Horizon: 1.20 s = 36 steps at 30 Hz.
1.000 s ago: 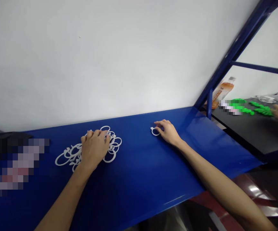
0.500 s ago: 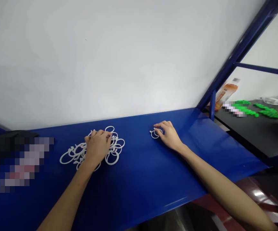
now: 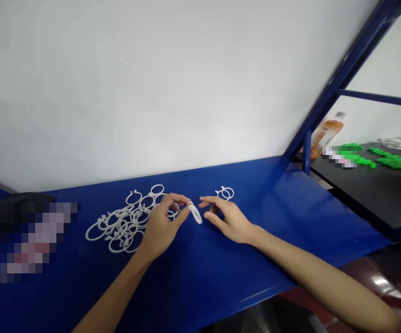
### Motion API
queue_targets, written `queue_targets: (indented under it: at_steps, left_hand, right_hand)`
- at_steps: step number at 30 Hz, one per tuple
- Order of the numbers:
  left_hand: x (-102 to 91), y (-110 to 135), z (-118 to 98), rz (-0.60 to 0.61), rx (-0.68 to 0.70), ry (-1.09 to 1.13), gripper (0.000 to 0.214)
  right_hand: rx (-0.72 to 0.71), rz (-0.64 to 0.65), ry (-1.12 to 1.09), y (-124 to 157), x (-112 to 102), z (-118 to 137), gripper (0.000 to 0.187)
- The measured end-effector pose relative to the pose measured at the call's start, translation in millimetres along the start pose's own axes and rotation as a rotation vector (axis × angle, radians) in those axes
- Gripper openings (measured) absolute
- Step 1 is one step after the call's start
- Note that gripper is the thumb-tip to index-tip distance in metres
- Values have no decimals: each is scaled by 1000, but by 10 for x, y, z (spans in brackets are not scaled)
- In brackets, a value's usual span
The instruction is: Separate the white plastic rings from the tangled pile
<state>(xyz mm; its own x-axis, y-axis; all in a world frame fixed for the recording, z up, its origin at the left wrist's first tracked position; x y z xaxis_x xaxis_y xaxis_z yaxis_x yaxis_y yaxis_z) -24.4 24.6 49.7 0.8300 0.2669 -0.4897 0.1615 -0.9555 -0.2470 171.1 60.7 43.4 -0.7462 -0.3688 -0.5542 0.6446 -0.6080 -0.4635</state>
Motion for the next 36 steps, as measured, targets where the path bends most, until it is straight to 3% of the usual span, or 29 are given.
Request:
queue_targets:
  at_steps: [3,5,8,13,16,21,28,32,36]
  left_hand:
    - [222,94,-34,113,45,57,10]
    - [283,131,-84,122,91,24,7]
    - [266,152,-168,90,169,-47,13]
    - [230,149,-197,73,281,-113,10]
    - [238,139,-163,23,317,-137,2]
    - [265,127,-113,-17,322,-173,15]
    - [266,177,-133,-37,392,-138,22]
    - [257,177,-91,41,402,-177,25]
    - [249,86,15,112,386,-386,9]
  right_hand:
    - [68,33,-146,15,80,-17,26]
    - [95,48,-157,17,88,-63,17]
    - [85,43,-83,10,46,-130,18]
    - [-87,3,99,13,-51,-131,22]
    - [-184,51,161,27,-49,-89,26]
    - [-227,185,278,44,2,-26,34]
    - [-316,182,334,89,36,71,36]
    - [-367,197,426,126,102,90,37]
    - [-279,238,488,88,115,-21,36]
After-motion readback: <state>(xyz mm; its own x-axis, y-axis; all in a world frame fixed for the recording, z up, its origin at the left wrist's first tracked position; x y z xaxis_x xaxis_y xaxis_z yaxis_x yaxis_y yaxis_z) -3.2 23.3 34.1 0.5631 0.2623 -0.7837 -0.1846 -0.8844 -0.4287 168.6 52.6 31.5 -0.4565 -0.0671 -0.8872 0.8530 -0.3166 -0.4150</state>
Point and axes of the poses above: each hand's wrist, its own y-axis away from the middle knuckle, its own x-axis out of the palm, z = x × y, the point moved 4 cm from there along -y, towards the middle knuckle, and after that the axes turned 6 degrees about -x, right-handed, at the moved point
